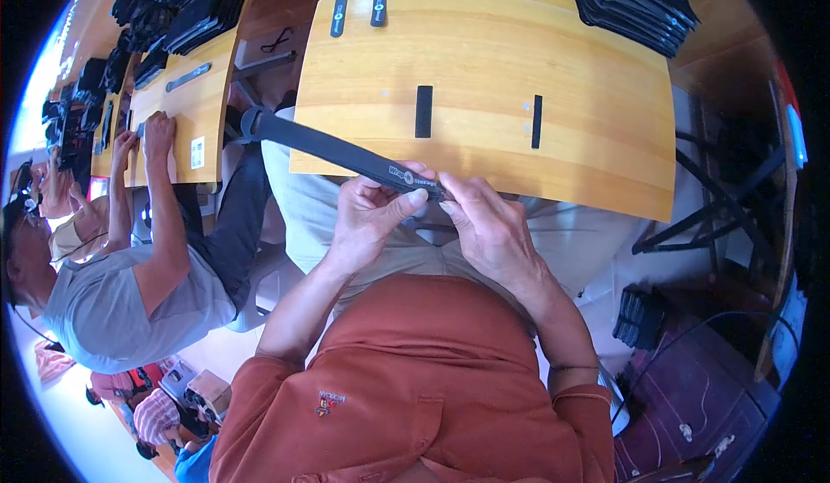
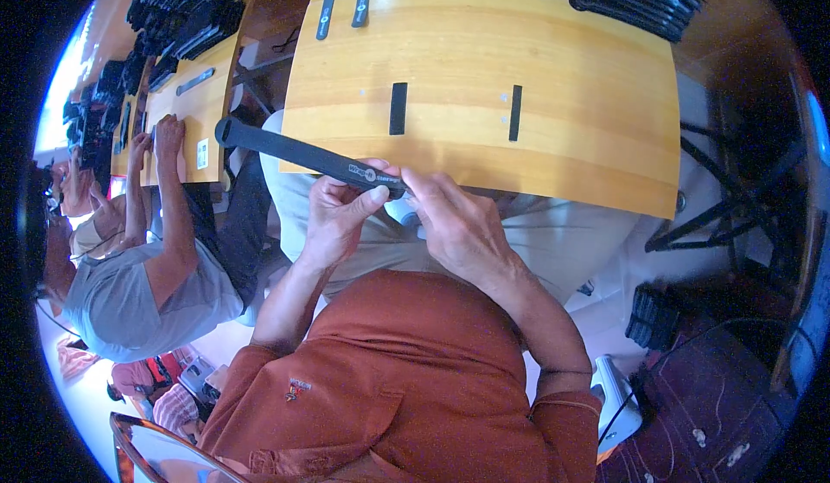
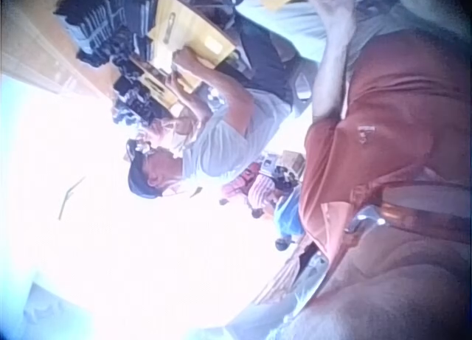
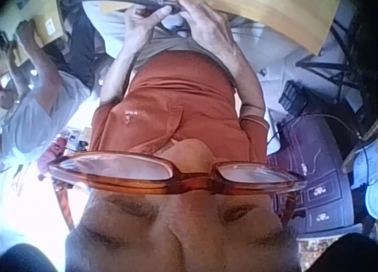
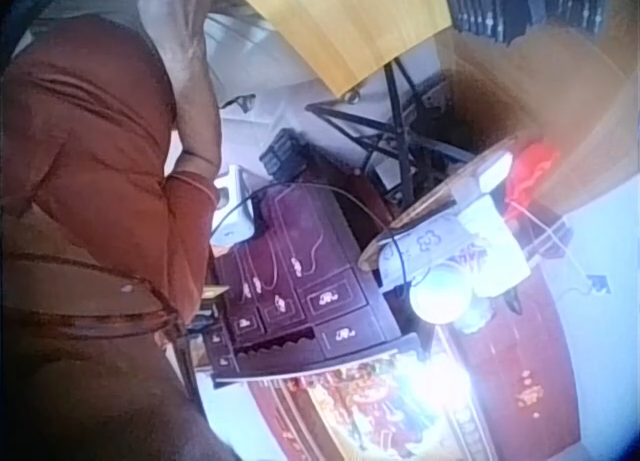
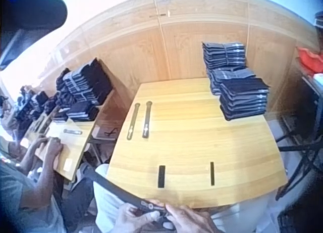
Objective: Turning fabric tubes using a metal rod and aligning assembled textile straps on a template.
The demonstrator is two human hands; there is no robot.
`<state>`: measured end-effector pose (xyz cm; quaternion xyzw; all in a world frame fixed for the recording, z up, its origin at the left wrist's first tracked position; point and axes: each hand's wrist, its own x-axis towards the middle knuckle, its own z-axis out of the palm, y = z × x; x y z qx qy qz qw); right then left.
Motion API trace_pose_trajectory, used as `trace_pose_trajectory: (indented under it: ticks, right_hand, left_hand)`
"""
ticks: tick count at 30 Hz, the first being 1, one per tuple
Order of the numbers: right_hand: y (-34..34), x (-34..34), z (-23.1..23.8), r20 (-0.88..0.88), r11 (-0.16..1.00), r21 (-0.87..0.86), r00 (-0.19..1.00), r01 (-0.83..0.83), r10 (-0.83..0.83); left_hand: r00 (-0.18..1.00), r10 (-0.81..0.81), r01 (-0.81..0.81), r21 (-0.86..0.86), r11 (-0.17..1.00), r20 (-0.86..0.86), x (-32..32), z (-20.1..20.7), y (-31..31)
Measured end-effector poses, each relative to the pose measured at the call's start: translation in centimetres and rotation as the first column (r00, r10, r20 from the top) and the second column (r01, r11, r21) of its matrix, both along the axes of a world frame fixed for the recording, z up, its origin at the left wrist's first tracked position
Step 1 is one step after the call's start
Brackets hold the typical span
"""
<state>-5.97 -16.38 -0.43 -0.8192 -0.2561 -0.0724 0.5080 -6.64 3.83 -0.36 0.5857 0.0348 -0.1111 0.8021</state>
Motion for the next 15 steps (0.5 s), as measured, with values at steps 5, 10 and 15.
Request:
trace_pose_trajectory:
  ticks: [5, 10, 15]
  right_hand:
    - [0.1, -0.2, -0.1, 0.024, 0.999, -0.009, 0.999, 0.038, -0.038]
    - [-0.1, -0.3, 0.3, 0.003, 0.999, -0.048, 1.000, -0.018, 0.019]
    - [-2.2, 0.4, 1.0, 0.083, 0.970, -0.206, 0.985, -0.130, 0.149]
  left_hand:
    - [0.997, 0.079, -0.080, 0.022, 0.997, 0.024, -0.2, 0.6, -1.9]
    - [0.995, 0.088, -0.090, 0.061, 0.994, 0.044, -0.9, 0.4, -1.5]
    - [0.968, -0.249, 0.246, 0.284, 0.927, -0.027, -0.2, 2.0, 0.5]
